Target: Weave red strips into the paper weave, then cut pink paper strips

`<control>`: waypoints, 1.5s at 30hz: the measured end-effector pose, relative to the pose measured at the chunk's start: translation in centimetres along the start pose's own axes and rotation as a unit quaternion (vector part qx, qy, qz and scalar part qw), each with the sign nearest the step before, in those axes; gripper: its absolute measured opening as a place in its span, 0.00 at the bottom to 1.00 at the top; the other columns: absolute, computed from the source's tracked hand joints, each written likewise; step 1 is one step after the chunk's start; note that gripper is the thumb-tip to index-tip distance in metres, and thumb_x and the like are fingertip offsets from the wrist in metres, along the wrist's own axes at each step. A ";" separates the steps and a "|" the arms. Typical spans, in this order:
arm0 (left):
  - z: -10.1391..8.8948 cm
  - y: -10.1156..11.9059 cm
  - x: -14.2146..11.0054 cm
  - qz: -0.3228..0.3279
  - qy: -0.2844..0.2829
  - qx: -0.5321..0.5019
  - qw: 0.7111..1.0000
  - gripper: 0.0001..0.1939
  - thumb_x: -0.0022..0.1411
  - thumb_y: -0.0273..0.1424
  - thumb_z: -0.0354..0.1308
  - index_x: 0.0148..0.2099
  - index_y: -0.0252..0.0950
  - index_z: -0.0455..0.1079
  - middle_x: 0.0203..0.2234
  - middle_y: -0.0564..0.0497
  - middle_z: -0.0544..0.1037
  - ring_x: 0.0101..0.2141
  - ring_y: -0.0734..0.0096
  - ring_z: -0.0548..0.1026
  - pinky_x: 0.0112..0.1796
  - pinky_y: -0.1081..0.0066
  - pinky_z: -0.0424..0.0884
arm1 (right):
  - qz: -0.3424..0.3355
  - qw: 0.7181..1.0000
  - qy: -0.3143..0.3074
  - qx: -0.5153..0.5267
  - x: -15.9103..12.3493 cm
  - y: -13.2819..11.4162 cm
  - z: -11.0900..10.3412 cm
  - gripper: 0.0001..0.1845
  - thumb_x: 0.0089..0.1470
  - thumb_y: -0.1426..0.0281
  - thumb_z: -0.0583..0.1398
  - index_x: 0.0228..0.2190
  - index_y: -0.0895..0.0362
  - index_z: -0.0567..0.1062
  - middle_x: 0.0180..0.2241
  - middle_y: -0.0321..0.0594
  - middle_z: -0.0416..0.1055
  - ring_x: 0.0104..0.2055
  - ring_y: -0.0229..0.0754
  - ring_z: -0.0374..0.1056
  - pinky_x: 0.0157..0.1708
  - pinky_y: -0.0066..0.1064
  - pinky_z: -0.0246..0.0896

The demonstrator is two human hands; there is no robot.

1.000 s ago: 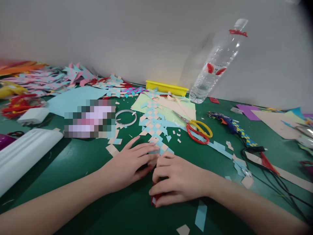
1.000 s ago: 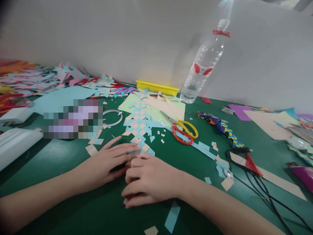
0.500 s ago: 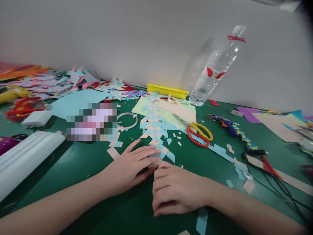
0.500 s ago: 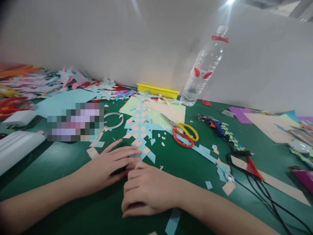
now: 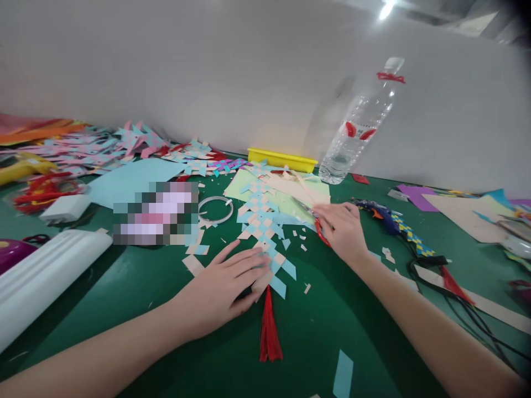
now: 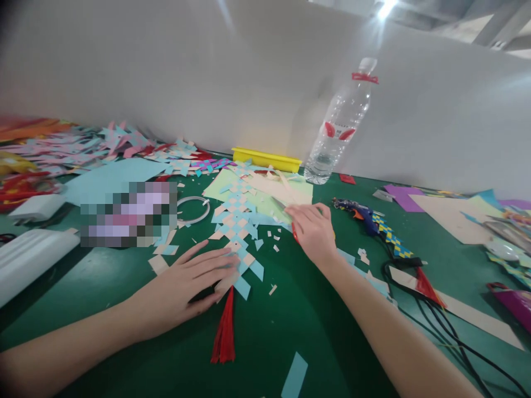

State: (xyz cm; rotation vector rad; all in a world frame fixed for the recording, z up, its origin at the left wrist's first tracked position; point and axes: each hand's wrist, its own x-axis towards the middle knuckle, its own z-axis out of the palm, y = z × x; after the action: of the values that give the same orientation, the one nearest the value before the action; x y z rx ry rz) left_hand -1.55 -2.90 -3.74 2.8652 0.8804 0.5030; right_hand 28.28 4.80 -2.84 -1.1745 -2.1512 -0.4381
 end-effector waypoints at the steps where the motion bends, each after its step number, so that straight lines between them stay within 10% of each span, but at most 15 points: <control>1: -0.1 0.2 0.1 0.005 0.014 0.017 1.000 0.18 0.67 0.32 0.49 0.58 0.42 0.62 0.58 0.54 0.67 0.61 0.67 0.58 0.63 0.59 0.40 | 0.006 0.999 0.003 -0.035 0.0 0.4 0.2 0.13 0.58 0.76 0.53 0.41 0.54 0.74 0.48 0.46 0.72 0.48 0.47 0.68 0.52 0.46 0.52; 4: -0.2 0.7 0.1 0.030 0.050 0.061 0.996 0.17 0.68 0.30 0.48 0.58 0.41 0.64 0.56 0.55 0.69 0.60 0.69 0.59 0.63 0.61 0.36 | 0.019 0.996 -0.005 -0.083 -0.1 0.4 0.5 0.15 0.58 0.75 0.52 0.45 0.55 0.71 0.56 0.48 0.64 0.53 0.49 0.64 0.58 0.51 0.45; 10: -0.2 1.1 -0.3 0.058 0.035 0.057 0.996 0.17 0.68 0.32 0.47 0.57 0.39 0.64 0.54 0.55 0.72 0.57 0.68 0.64 0.63 0.60 0.33 | -0.012 0.999 -0.003 -0.036 -0.3 -0.1 0.6 0.07 0.59 0.71 0.54 0.32 0.54 0.72 0.30 0.38 0.76 0.42 0.43 0.72 0.62 0.52 0.35; 29: -2.5 1.3 0.6 0.017 0.197 0.030 0.980 0.09 0.63 0.25 0.53 0.42 0.37 0.73 0.47 0.51 0.76 0.51 0.65 0.70 0.59 0.56 0.54 | -0.023 0.999 -0.022 0.005 0.0 -0.8 0.7 0.11 0.56 0.74 0.53 0.41 0.53 0.70 0.35 0.37 0.76 0.42 0.42 0.71 0.62 0.51 0.39; 36: -1.7 -0.2 4.4 0.005 0.225 0.002 0.974 0.08 0.63 0.24 0.51 0.36 0.34 0.71 0.32 0.51 0.79 0.36 0.69 0.75 0.45 0.62 0.67 | 0.128 0.956 -0.209 0.164 7.0 -0.4 3.1 0.14 0.53 0.70 0.56 0.42 0.57 0.72 0.43 0.45 0.74 0.47 0.47 0.68 0.50 0.42 0.60; 45: -1.1 1.2 3.4 0.203 0.236 0.025 0.950 0.02 0.57 0.24 0.57 0.33 0.33 0.71 0.28 0.49 0.78 0.27 0.71 0.74 0.29 0.70 0.71 | 0.174 0.908 -0.339 0.174 17.5 0.3 7.2 0.22 0.49 0.59 0.62 0.44 0.58 0.74 0.49 0.49 0.72 0.48 0.49 0.69 0.46 0.37 0.64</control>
State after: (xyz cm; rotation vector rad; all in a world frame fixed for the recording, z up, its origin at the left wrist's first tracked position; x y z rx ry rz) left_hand 1.37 -1.97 -1.54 3.0253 0.3297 1.2627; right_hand 18.88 19.95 3.64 -1.6045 -2.3466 0.5792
